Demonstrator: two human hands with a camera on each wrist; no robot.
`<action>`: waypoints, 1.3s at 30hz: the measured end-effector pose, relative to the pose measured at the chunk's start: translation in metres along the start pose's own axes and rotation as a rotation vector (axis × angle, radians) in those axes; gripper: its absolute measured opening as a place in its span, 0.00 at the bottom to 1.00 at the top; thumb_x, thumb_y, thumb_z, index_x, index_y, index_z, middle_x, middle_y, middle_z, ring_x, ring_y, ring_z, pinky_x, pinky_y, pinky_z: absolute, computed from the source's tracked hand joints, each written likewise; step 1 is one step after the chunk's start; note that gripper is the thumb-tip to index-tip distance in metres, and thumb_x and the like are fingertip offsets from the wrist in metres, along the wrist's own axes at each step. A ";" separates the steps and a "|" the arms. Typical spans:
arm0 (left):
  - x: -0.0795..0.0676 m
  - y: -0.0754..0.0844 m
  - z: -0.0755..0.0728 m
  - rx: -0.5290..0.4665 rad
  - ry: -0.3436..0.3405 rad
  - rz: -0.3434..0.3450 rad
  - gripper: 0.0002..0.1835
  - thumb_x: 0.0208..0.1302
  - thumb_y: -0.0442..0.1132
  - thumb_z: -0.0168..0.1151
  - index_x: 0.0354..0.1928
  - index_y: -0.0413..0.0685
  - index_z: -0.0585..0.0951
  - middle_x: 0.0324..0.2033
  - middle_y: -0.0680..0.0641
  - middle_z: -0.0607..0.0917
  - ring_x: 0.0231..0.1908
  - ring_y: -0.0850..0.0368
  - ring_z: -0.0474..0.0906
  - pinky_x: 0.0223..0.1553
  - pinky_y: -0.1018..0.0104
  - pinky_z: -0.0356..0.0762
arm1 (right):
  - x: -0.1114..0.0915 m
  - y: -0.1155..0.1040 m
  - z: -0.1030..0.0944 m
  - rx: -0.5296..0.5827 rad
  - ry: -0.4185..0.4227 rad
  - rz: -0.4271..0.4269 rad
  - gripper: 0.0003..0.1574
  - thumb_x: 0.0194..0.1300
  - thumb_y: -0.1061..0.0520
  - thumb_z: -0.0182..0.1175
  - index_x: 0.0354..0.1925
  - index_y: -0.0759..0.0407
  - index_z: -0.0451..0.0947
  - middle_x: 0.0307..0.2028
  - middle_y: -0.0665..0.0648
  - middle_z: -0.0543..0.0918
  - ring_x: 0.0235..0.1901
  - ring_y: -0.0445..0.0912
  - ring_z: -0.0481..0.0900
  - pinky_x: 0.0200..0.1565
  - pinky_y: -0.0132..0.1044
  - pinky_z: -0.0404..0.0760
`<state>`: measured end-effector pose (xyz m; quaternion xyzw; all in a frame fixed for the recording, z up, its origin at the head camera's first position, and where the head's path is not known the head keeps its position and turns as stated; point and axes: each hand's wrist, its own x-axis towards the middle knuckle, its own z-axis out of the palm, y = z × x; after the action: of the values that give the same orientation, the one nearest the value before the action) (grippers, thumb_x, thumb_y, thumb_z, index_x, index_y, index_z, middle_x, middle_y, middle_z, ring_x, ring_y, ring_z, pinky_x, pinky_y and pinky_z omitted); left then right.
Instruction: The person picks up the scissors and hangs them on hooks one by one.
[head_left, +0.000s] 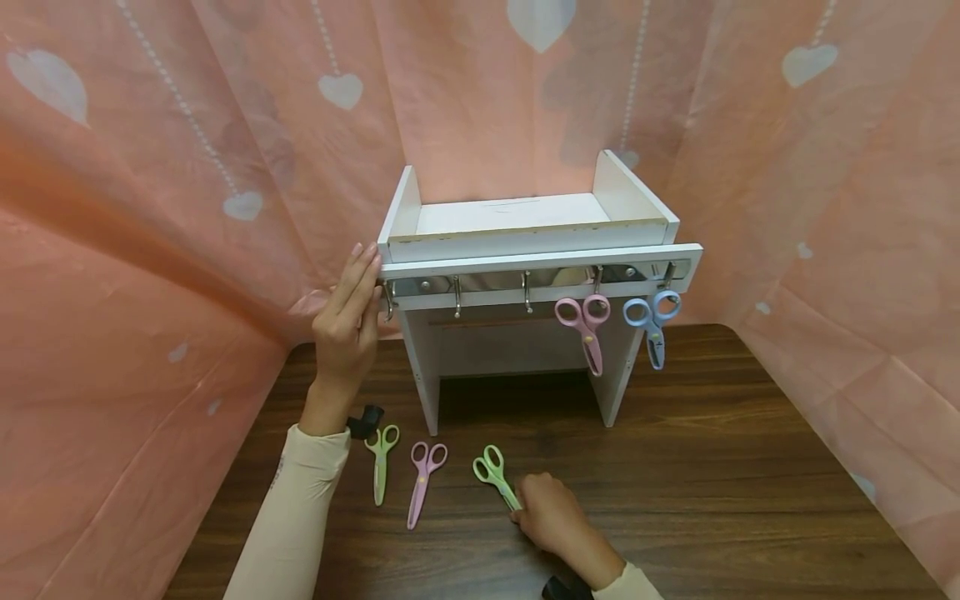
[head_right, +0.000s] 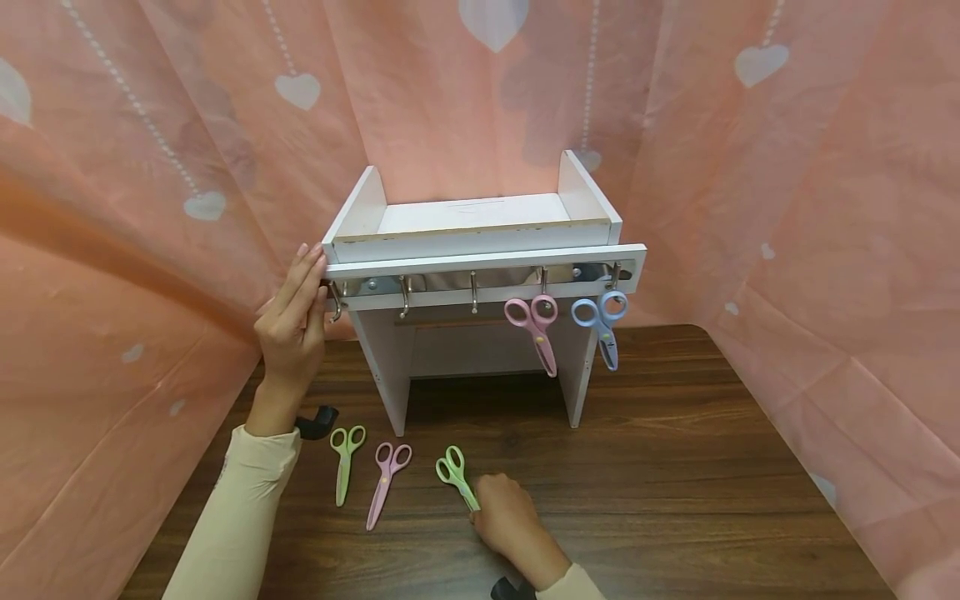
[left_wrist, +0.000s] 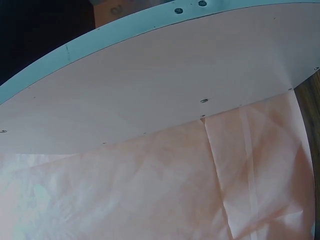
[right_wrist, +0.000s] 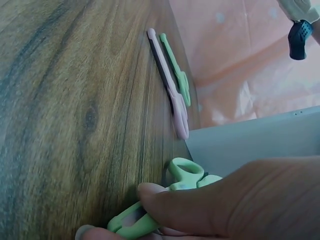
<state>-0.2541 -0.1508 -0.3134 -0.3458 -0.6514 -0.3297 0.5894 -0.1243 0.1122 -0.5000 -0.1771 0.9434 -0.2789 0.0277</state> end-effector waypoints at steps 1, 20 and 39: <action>0.000 0.000 0.000 0.001 0.000 -0.001 0.24 0.55 0.13 0.64 0.56 0.31 0.83 0.58 0.35 0.83 0.64 0.39 0.75 0.65 0.53 0.75 | 0.000 0.001 0.000 0.004 0.007 -0.007 0.24 0.52 0.64 0.76 0.18 0.51 0.69 0.14 0.45 0.69 0.15 0.39 0.67 0.17 0.33 0.68; -0.002 -0.002 0.001 0.002 0.003 -0.002 0.25 0.55 0.12 0.64 0.55 0.30 0.83 0.57 0.35 0.83 0.64 0.38 0.75 0.64 0.53 0.75 | -0.010 -0.001 -0.009 0.025 0.111 -0.032 0.27 0.51 0.61 0.78 0.20 0.50 0.66 0.16 0.43 0.67 0.17 0.38 0.63 0.18 0.32 0.63; -0.003 -0.001 0.003 -0.004 0.014 0.001 0.25 0.55 0.12 0.64 0.55 0.30 0.83 0.57 0.35 0.83 0.63 0.36 0.75 0.64 0.53 0.75 | -0.020 -0.003 -0.018 0.027 0.177 -0.045 0.25 0.51 0.60 0.78 0.22 0.47 0.68 0.16 0.40 0.67 0.17 0.36 0.63 0.18 0.31 0.62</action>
<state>-0.2560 -0.1490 -0.3164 -0.3451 -0.6464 -0.3331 0.5934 -0.1072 0.1257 -0.4844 -0.1724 0.9342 -0.3066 -0.0595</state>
